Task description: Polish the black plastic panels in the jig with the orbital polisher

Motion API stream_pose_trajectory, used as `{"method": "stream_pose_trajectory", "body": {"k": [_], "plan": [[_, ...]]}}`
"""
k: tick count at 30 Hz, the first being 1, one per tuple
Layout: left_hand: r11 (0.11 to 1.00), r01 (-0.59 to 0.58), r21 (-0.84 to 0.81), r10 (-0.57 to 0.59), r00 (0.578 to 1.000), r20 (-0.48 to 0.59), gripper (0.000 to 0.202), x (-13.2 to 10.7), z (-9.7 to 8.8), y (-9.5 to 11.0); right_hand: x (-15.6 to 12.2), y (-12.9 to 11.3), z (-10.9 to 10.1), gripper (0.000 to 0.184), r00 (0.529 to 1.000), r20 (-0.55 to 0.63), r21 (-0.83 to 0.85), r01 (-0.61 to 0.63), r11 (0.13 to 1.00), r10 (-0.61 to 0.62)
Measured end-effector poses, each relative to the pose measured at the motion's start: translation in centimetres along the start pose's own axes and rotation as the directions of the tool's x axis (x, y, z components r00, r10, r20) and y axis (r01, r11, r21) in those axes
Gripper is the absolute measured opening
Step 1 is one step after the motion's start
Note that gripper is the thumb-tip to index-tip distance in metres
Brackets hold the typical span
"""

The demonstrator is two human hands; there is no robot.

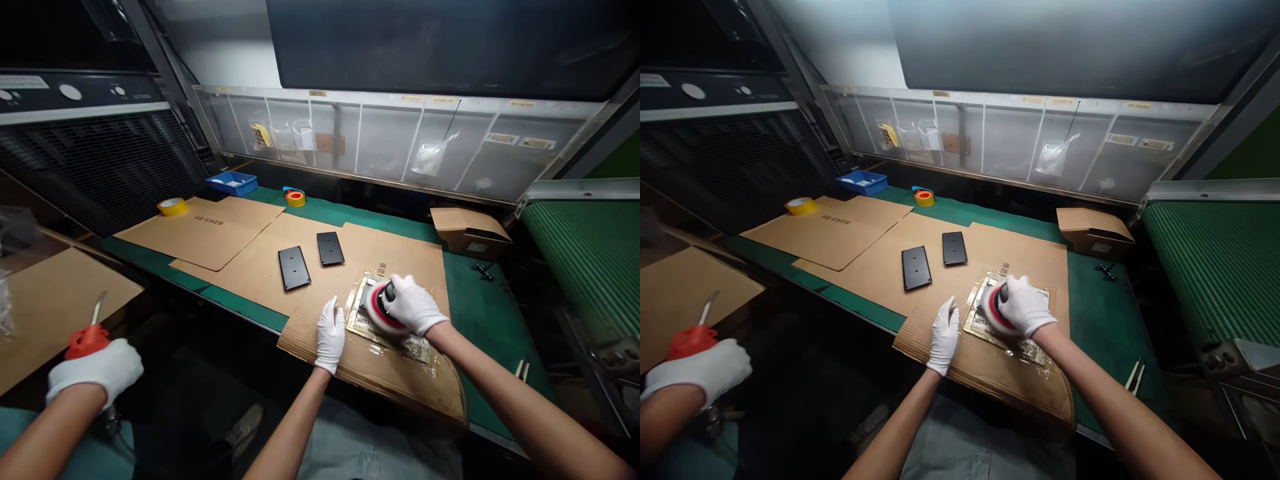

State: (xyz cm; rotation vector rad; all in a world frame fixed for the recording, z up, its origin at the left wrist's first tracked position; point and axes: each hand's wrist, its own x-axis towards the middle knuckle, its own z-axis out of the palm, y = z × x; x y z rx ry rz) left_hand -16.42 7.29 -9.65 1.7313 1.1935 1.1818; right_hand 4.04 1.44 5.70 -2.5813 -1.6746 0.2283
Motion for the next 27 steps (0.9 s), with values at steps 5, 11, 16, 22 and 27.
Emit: {"method": "stream_pose_trajectory", "body": {"k": [5,11,16,22,27], "plan": [[1.000,0.011,0.010,-0.011,1.000,-0.002,0.041,0.0,0.0,0.2,-0.7,1.1,-0.2,0.033,0.998,0.041,0.016,0.053,0.998,-0.054],[1.000,-0.002,0.006,0.001,1.000,0.006,0.041,-0.1,-0.1,0.2,-0.4,0.8,-0.1,0.032,0.998,0.019,-0.018,-0.052,0.998,0.053],[1.000,0.013,0.017,-0.013,1.000,0.021,0.040,0.0,-0.1,0.2,-0.1,-0.4,-0.2,0.032,0.997,0.067,0.053,0.036,0.998,-0.040],[1.000,0.006,0.020,-0.006,1.000,0.022,0.039,-0.1,-0.3,0.4,0.2,-1.0,-0.4,0.031,0.998,0.039,0.026,-0.060,0.998,0.058],[1.000,0.016,0.015,-0.016,0.999,0.031,0.040,-0.2,-0.3,0.5,-1.1,0.2,0.4,0.031,0.991,0.056,0.046,0.116,0.992,-0.118]]}}
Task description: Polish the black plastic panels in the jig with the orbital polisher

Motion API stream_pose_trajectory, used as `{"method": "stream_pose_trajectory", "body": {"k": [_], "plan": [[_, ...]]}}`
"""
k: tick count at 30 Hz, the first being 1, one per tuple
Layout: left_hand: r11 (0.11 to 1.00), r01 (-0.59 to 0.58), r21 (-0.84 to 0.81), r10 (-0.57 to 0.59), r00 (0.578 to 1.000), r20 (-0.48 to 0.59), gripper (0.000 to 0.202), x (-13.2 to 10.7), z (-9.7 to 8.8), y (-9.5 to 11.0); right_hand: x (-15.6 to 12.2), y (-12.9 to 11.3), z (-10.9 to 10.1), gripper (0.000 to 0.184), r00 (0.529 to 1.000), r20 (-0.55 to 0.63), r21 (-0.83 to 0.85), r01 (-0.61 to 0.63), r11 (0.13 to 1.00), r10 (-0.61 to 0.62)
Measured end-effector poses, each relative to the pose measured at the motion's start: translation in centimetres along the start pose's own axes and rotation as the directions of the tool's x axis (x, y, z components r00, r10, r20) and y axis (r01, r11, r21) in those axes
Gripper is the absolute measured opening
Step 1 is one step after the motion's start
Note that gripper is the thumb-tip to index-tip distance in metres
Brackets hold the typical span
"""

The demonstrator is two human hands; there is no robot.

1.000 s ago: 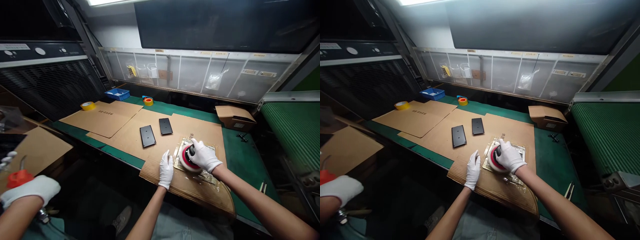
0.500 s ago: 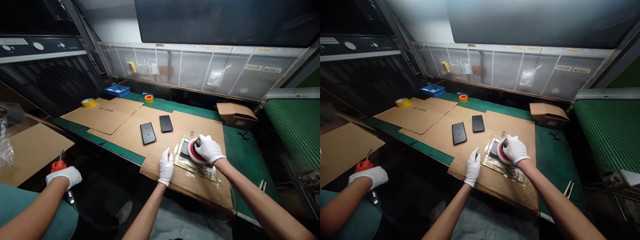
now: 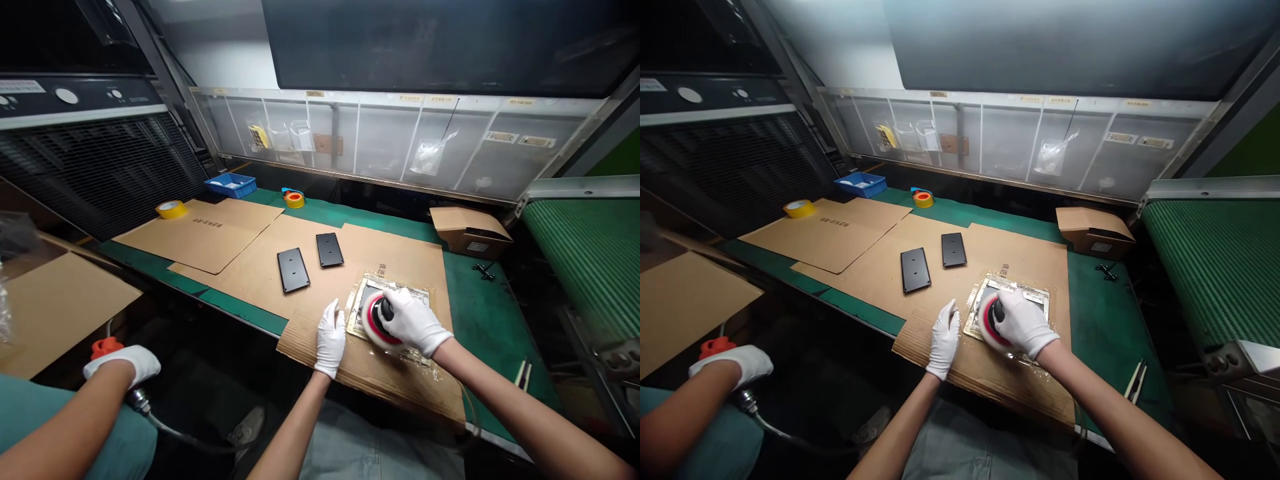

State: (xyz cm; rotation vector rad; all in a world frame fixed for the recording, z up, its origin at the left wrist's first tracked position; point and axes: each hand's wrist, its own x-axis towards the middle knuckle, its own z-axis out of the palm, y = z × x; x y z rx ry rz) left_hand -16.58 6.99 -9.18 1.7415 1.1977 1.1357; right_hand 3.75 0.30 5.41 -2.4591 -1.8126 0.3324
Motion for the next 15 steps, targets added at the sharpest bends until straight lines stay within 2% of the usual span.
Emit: {"method": "stream_pose_trajectory", "body": {"k": [4,5,9,10,14,15], "plan": [[1.000,-0.010,-0.006,0.010,1.000,0.006,0.041,0.1,0.1,0.1,-0.3,1.6,-0.3,0.037,0.983,-0.068,-0.081,-0.178,0.981,0.173],[1.000,-0.009,-0.006,0.009,1.000,0.006,0.040,0.1,0.1,0.1,-0.5,1.9,-0.3,0.037,0.981,-0.067,-0.084,-0.185,0.979,0.180],[1.000,-0.005,-0.008,0.005,1.000,0.010,0.039,0.2,0.1,0.1,-1.6,3.0,0.0,0.036,0.999,-0.032,-0.029,-0.039,0.999,0.038],[1.000,-0.011,-0.009,0.011,1.000,0.009,0.040,0.2,0.1,0.2,-1.8,3.2,0.0,0.036,0.999,-0.035,-0.028,-0.035,0.999,0.034],[0.999,-0.047,0.003,0.047,0.998,-0.038,0.040,0.0,0.0,0.1,-1.8,3.9,-0.2,0.035,0.980,-0.086,-0.100,-0.186,0.977,0.178],[0.999,-0.050,0.006,0.051,0.997,-0.051,0.040,0.0,0.0,0.1,-1.8,3.9,-0.1,0.034,0.980,-0.089,-0.105,-0.186,0.977,0.177]]}}
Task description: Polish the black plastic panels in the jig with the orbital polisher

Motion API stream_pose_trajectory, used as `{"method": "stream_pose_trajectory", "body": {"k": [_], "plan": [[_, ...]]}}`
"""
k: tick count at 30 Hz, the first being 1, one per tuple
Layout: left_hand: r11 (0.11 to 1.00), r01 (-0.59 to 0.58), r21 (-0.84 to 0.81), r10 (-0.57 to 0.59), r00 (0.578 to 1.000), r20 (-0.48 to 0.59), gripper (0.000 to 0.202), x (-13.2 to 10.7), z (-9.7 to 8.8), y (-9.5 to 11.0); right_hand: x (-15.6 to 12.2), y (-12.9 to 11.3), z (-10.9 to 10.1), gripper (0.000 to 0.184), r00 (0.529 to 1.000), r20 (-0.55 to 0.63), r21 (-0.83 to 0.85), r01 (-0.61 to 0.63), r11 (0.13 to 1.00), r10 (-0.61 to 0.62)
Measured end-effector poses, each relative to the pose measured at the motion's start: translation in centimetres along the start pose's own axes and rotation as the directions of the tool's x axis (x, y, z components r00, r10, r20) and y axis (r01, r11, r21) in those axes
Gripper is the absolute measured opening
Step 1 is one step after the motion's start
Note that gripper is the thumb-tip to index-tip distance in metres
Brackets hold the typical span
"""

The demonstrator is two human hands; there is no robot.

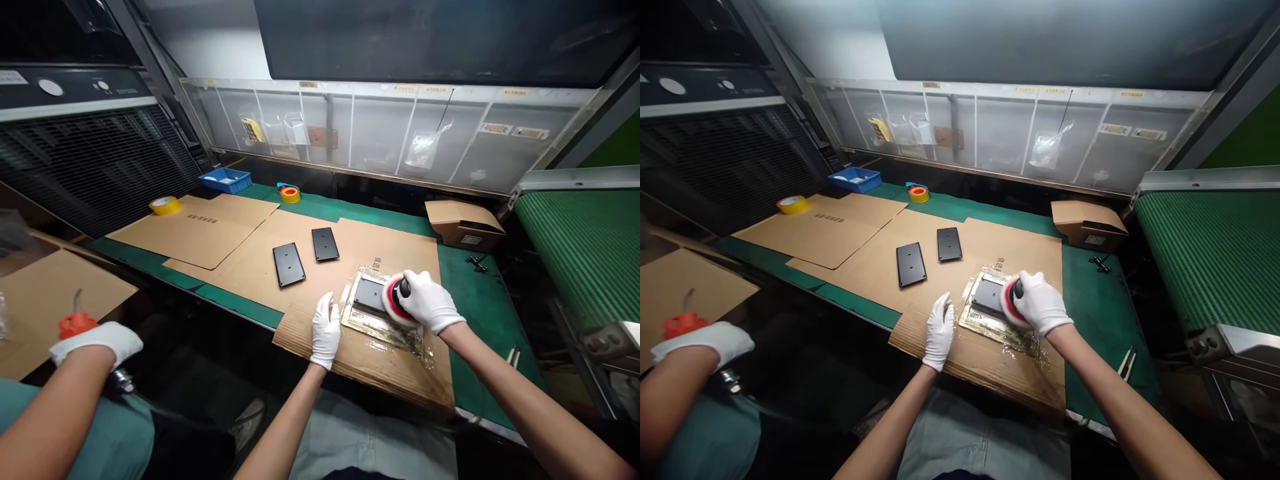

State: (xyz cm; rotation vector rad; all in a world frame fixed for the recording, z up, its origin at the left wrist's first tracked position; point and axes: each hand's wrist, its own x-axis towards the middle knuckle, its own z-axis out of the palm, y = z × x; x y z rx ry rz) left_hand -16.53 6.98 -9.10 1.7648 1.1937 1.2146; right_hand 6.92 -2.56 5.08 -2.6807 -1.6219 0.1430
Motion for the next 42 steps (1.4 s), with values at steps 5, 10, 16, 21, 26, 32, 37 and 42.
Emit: {"method": "stream_pose_trajectory", "body": {"k": [5,10,16,21,26,32,37,42], "plan": [[1.000,-0.004,0.007,0.004,1.000,-0.018,0.039,0.1,0.1,-0.4,0.0,-0.9,0.5,0.033,0.983,0.022,0.104,0.179,0.978,-0.183],[1.000,-0.005,0.015,0.005,1.000,0.005,0.039,0.1,0.1,-0.5,1.4,-3.2,-0.2,0.030,0.997,-0.010,0.044,0.080,0.996,-0.079],[1.000,-0.007,0.022,0.007,1.000,0.000,0.039,0.0,0.1,-0.8,3.1,-5.5,-1.0,0.029,0.967,0.086,0.149,0.224,0.963,-0.238],[0.999,-0.027,0.025,0.027,1.000,-0.004,0.039,0.0,0.4,-1.4,7.7,-6.4,-1.4,0.034,0.987,0.096,0.150,0.115,0.982,-0.130],[0.999,-0.036,0.029,0.036,0.999,0.000,0.039,0.0,0.4,-1.8,10.8,-6.9,-1.2,0.036,0.972,0.124,0.207,0.173,0.963,-0.201],[1.000,-0.018,0.016,0.018,1.000,0.003,0.039,0.0,0.4,-1.6,11.5,-4.0,-0.9,0.040,0.980,0.136,0.232,0.112,0.966,-0.146],[1.000,-0.003,-0.014,0.003,1.000,0.011,0.041,-0.1,0.4,-1.2,10.1,1.9,-0.3,0.037,0.992,0.117,0.237,0.017,0.971,-0.046],[1.000,0.002,-0.005,-0.002,1.000,0.023,0.040,0.1,0.6,-0.9,9.0,6.3,0.1,0.035,0.988,0.156,0.290,-0.058,0.955,0.013]]}}
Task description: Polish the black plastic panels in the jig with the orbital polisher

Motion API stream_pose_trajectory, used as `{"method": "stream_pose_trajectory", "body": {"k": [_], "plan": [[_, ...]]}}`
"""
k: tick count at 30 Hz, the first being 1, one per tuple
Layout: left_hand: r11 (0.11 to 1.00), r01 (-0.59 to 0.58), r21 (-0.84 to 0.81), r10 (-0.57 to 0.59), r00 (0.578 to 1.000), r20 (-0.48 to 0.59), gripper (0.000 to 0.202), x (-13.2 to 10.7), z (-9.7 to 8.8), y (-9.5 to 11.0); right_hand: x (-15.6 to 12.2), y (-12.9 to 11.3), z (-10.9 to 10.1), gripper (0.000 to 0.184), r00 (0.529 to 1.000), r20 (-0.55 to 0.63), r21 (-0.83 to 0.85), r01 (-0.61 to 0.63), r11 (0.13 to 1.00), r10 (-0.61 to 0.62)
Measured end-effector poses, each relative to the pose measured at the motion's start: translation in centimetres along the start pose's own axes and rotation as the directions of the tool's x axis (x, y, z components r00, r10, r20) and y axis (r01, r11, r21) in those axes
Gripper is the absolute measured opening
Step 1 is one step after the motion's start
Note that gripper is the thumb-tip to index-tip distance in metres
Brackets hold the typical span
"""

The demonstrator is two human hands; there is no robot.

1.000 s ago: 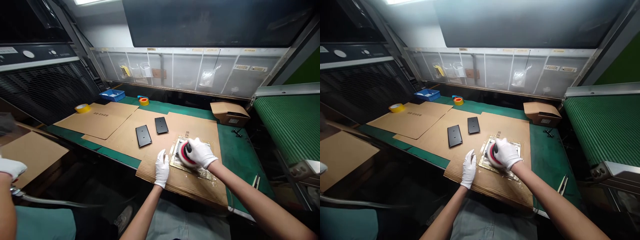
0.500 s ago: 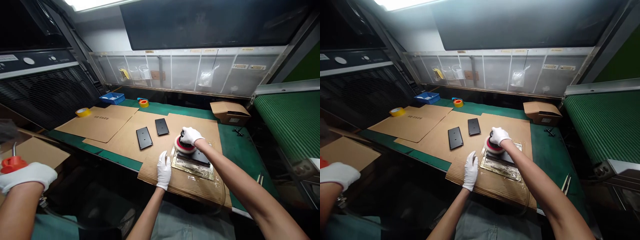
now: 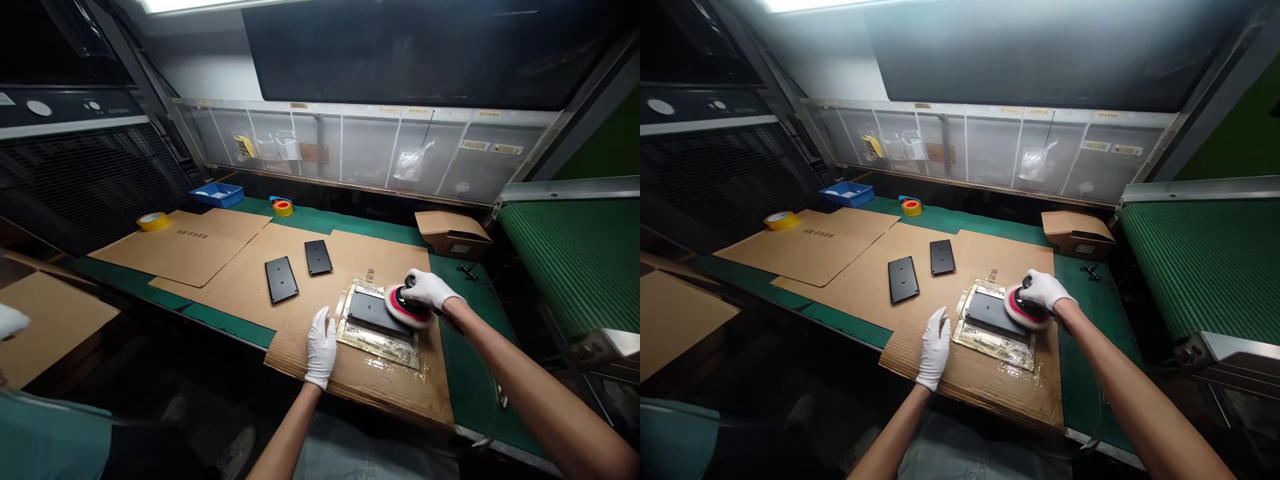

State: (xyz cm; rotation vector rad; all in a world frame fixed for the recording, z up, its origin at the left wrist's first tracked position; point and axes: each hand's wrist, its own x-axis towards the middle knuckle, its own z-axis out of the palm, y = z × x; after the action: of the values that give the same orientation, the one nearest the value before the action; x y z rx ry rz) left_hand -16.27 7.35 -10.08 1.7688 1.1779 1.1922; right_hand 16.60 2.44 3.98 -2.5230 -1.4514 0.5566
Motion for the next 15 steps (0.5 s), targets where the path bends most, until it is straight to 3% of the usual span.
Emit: {"method": "stream_pose_trajectory", "body": {"k": [4,11,15], "plan": [[1.000,-0.018,0.013,0.018,1.000,0.016,0.040,0.2,0.0,-0.1,0.8,-1.7,-0.2,0.038,0.998,0.052,0.021,0.028,0.999,-0.029],[1.000,-0.009,0.021,0.009,1.000,-0.011,0.041,0.4,-0.4,-0.6,4.1,-9.9,0.6,0.048,0.976,0.080,0.002,0.201,0.980,-0.201],[1.000,-0.010,0.022,0.011,1.000,-0.005,0.042,0.5,-0.4,-0.9,3.2,-10.9,1.1,0.049,0.959,0.077,0.009,0.273,0.962,-0.273]]}}
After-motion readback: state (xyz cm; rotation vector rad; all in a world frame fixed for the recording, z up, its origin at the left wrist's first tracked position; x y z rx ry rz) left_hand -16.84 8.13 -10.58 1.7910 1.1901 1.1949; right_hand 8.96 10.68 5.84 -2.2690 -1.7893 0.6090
